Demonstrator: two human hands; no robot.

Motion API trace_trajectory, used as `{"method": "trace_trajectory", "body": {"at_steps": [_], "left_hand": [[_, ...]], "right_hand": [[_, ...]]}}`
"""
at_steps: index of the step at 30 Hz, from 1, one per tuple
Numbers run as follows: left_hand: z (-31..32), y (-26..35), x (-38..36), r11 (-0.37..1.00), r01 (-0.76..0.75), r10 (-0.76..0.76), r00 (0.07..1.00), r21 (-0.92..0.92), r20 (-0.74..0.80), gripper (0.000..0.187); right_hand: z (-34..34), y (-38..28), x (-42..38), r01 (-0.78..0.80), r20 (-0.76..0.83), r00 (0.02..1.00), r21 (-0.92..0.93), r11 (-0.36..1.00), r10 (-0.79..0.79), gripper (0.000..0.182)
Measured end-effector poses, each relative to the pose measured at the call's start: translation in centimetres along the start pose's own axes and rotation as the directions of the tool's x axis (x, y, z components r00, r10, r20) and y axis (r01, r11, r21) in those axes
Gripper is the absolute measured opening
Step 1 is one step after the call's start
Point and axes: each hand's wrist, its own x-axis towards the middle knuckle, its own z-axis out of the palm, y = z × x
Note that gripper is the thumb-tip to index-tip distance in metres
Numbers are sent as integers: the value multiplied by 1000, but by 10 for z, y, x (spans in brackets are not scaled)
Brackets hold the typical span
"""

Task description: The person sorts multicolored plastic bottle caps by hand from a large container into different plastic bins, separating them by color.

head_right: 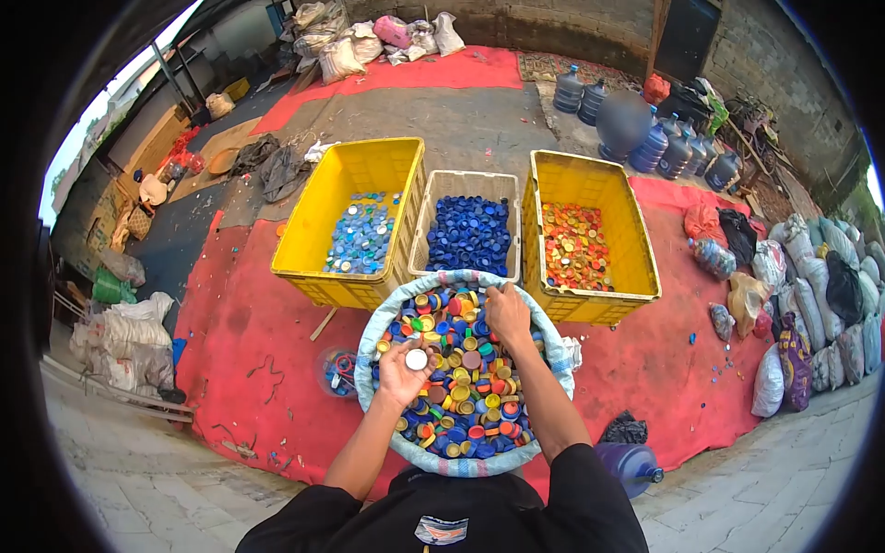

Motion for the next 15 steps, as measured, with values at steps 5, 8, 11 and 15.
{"method": "trace_trajectory", "body": {"at_steps": [5, 8, 11, 15], "left_hand": [[-18, 8, -19, 999, -27, 27, 999, -21, -30, 19], [-27, 10, -26, 999, -41, 41, 999, -23, -12, 19], [-32, 8, -31, 999, -39, 39, 999, 1, 4, 17], [-30, 3, -34, 999, -27, 26, 1000, 41, 9, 16]], "right_hand": [[31, 6, 22, 66, 43, 997, -218, 974, -58, 15], [37, 6, 27, 116, 45, 993, -300, 947, -108, 16], [40, 3, 30, 98, 50, 995, -352, 931, -85, 16], [45, 2, 29, 66, -7, 997, -353, 933, -73, 16]]}}
